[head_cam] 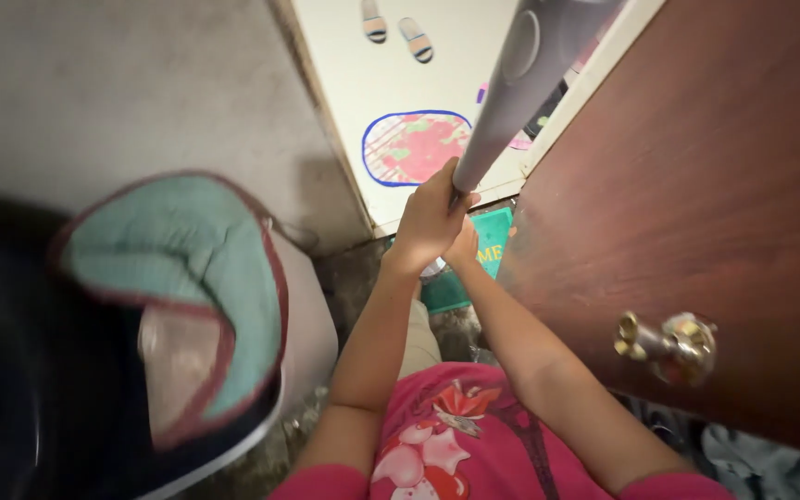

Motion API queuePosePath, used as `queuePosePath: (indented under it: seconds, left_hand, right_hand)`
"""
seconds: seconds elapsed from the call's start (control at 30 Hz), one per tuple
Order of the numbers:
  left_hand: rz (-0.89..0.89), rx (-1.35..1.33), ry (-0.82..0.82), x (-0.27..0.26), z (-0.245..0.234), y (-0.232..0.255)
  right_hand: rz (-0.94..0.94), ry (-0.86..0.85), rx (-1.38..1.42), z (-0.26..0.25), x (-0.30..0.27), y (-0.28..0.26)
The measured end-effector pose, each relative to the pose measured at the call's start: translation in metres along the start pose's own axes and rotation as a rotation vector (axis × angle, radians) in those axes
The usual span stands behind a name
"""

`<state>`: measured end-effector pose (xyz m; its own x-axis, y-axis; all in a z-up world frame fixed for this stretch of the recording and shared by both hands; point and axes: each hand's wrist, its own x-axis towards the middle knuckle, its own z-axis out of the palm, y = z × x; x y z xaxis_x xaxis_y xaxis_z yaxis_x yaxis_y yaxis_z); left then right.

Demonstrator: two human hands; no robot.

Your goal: Mopping the tiled floor in a bedroom area.

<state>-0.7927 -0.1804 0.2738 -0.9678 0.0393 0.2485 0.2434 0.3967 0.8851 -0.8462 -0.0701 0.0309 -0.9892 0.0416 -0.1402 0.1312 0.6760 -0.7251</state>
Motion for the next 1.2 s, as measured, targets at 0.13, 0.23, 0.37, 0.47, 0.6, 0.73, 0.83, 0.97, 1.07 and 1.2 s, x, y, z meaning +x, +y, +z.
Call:
queuePosePath:
  seconds: [0.13,0.23,0.37,0.47,0.6,0.73,0.83,0.97,1.07,1.2]
  left_hand:
    - [0.046,-0.109,-0.007,0.066,0.011,-0.044]
    - [-0.021,-0.217,-0.058,0.122,0.006,-0.069]
    - [0.06,-0.158,-0.053,0.195,-0.02,-0.103]
    - [0.105,-0.08,-0.024,0.25,-0.028,-0.131]
    - [0.152,-0.008,0.012,0.3,-0.026,-0.156]
    - [0.093,-0.063,-0.085,0.343,-0.055,-0.153]
    - [0.112,-0.031,-0.014,0.361,-0.062,-0.174]
    - [-0.047,-0.064,0.112,0.397,-0.063,-0.185]
    - [-0.081,-0.095,0.122,0.44,-0.071,-0.198]
    - [-0.115,-0.257,0.073,0.507,-0.07,-0.245]
  right_hand:
    - [-0.03,0.047,0.074,-0.019,0.061,-0.026]
    - [0.0,-0.034,0.112,-0.016,0.115,-0.037]
    - [-0.239,0.014,-0.003,0.016,0.195,-0.031]
    - [-0.339,0.111,0.06,0.012,0.245,-0.075]
    - [-0.157,0.018,-0.142,0.01,0.291,-0.1]
    - [-0.355,0.082,-0.071,0.039,0.358,-0.086]
    - [-0.417,0.047,-0.075,0.06,0.385,-0.094]
    - [-0.434,-0.032,0.114,0.063,0.423,-0.126]
    - [-0.5,-0.027,0.085,0.065,0.467,-0.145]
    - [-0.598,-0.129,0.074,0.096,0.564,-0.13]
